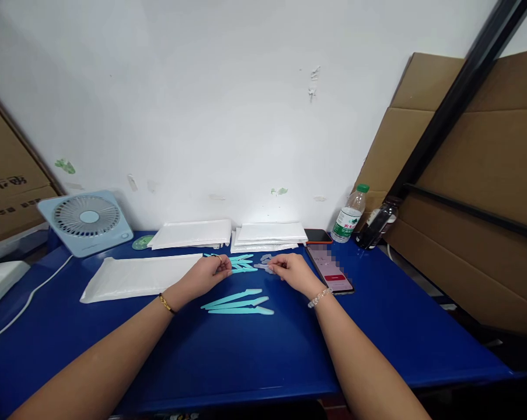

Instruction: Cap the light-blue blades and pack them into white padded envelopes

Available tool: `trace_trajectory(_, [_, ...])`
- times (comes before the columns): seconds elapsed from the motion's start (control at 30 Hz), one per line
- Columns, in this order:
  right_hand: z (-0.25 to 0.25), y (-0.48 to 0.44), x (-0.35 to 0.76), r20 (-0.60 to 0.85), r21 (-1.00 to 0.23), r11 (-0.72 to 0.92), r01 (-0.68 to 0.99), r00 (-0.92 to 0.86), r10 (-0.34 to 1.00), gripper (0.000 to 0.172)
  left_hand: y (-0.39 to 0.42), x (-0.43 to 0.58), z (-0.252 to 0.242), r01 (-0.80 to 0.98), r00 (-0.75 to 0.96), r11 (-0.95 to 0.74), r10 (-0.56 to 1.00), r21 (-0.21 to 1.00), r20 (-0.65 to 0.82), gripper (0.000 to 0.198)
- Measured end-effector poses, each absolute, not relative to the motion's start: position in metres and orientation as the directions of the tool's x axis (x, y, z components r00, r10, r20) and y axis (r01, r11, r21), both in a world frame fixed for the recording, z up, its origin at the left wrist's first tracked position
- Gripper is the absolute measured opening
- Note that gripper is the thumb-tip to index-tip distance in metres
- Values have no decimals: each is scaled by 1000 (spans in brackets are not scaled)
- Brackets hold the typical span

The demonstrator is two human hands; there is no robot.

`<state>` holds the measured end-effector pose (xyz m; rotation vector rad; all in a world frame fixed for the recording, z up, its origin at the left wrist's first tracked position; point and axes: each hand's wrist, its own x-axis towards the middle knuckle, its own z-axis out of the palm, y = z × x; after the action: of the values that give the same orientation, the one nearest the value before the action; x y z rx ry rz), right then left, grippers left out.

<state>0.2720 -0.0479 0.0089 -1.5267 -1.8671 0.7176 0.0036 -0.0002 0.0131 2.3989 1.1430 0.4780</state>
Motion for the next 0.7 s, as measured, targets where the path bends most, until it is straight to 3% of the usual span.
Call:
trace_trajectory(0.13, [7,-48,269,98,-827,163,537,-148,984,29,0,4,14,654,581,-556,804,513,130,16])
trace_trajectory(0.47, [10,-52,254,76,-863,163,478,-196,978,28,-4,7,15,614,584,-524,805,591,107,19])
trace_trajectory(0.7, [14,-60,251,-27,-855,181,486,-391,920,25,-10,7,13,510,735,-541,678,668,-12,24])
